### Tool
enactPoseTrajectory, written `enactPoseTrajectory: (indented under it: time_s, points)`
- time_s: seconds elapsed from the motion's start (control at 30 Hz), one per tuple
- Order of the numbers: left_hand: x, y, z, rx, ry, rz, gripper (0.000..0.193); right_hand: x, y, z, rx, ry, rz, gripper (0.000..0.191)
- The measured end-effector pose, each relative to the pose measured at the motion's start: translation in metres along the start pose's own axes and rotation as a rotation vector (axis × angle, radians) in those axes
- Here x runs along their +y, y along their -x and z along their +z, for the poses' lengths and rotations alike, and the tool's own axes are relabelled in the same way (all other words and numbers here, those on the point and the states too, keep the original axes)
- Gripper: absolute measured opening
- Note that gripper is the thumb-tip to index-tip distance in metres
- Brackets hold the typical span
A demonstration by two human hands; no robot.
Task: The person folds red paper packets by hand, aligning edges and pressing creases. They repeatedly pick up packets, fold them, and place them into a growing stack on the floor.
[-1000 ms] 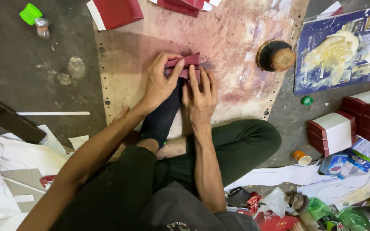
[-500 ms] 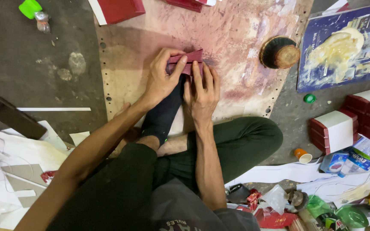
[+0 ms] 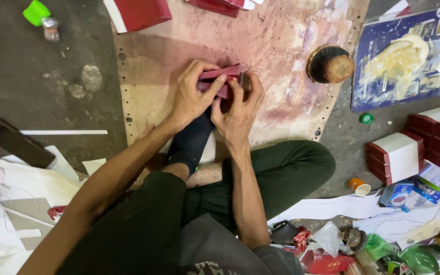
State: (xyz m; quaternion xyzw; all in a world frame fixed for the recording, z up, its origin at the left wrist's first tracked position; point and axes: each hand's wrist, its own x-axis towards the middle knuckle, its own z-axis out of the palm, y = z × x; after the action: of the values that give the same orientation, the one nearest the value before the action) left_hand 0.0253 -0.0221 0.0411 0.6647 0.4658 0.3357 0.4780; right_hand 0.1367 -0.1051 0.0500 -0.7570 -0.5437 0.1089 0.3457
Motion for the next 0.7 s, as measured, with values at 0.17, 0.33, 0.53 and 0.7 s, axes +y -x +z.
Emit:
enactPoseTrajectory:
  time_s: [0.17, 0.33, 0.53, 0.7]
  points:
    - [-0.001, -0.002, 0.003, 0.032, -0.005, -0.049, 0.016, -0.002, 0.004, -0.002, 0.014, -0.011, 0.067, 0.055]
    - [-0.002, -0.002, 0.005, 0.042, 0.020, -0.072, 0.015, -0.002, 0.010, -0.006, -0.037, 0.079, -0.006, 0.059]
    - [0.002, 0.001, 0.004, 0.034, -0.038, -0.087, 0.018, 0.000, 0.010, 0.000, -0.010, 0.060, 0.010, 0.052]
    - [0.002, 0.003, -0.003, 0.005, 0.003, -0.058, 0.018, 0.007, 0.015, 0.005, -0.008, 0.046, 0.119, 0.059]
